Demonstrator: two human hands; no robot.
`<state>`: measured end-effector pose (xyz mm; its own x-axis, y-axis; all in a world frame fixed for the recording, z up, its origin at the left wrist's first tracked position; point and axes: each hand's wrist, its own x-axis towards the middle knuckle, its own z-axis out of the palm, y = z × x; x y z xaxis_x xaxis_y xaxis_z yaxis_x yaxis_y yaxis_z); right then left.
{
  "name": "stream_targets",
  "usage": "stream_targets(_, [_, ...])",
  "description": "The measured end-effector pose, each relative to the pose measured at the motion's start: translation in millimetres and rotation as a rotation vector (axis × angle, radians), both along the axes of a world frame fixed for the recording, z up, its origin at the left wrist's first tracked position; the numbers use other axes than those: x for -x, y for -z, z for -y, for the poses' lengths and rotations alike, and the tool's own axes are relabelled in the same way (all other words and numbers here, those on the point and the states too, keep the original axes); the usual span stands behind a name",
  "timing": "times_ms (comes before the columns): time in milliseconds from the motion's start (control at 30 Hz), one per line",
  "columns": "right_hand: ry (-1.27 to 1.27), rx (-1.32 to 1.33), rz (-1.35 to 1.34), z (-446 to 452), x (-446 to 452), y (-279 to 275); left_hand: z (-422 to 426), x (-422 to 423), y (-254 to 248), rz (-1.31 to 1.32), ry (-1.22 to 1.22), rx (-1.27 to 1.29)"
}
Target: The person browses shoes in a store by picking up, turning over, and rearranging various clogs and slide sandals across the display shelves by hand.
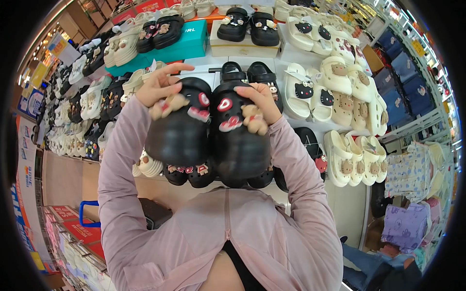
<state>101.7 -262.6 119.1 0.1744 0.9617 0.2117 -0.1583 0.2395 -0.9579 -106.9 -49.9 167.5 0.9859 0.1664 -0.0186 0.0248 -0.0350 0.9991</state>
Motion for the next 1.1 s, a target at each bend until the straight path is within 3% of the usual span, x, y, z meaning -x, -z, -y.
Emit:
stream_targets(67, [0.331,-0.264,0.796,-7,-16,25,-2,-8,13,0.160,0.055,0.252])
stream_targets(100, [0.400,-0.302,0.862,-5,-11,29,-11,-18,31,0.160,-0.106,0.194])
stream_targets(133, [0.397,-0.300,0.804,-7,-6,31,-16,-27,45,0.087,-0.134,0.548])
stream_targets(167, [0.377,-0.282,0.706,-10,1,34,-23,-32,55,0.044,-0.189,0.678])
stream_targets(267, [0.346,-0.227,0.482,-14,17,40,-35,-33,71,0.011,-0.307,0.684])
stream_targets(367, [0.346,-0.210,0.425,-16,22,42,-34,-20,81,-0.002,-0.394,0.620])
stream_targets(467, [0.347,-0.197,0.386,-16,23,43,-20,7,72,0.029,-0.557,0.360])
stream_targets(567, [0.353,-0.184,0.366,-15,23,43,51,41,22,0.376,-1.170,-0.392])
stream_targets(600, [0.357,-0.180,0.360,-14,23,44,70,56,29,0.510,-1.331,-0.519])
stream_targets(633, [0.361,-0.179,0.356,-14,23,44,100,65,34,0.779,-1.161,-0.551])
stream_targets(667, [0.364,-0.178,0.347,-14,24,44,120,78,46,0.713,-0.872,-0.781])
stream_targets(733, [0.368,-0.180,0.334,-15,25,44,171,64,35,0.401,-0.757,-0.918])
stream_targets(833, [0.370,-0.178,0.303,-16,23,42,175,43,51,0.162,-0.909,-0.939])
stream_targets(867, [0.372,-0.180,0.294,-16,23,41,170,45,53,0.198,-0.906,-0.885])
stream_targets(933, [0.375,-0.180,0.279,-13,24,38,170,56,47,0.202,-0.952,-0.458])
stream_targets(967, [0.376,-0.180,0.272,-12,24,37,177,62,39,0.177,-0.921,-0.046])
stream_targets(1000, [0.377,-0.182,0.267,-11,25,36,170,70,37,0.109,-0.813,0.176])
stream_targets(1100, [0.379,-0.184,0.250,-11,26,34,165,73,39,0.193,-0.770,0.281])
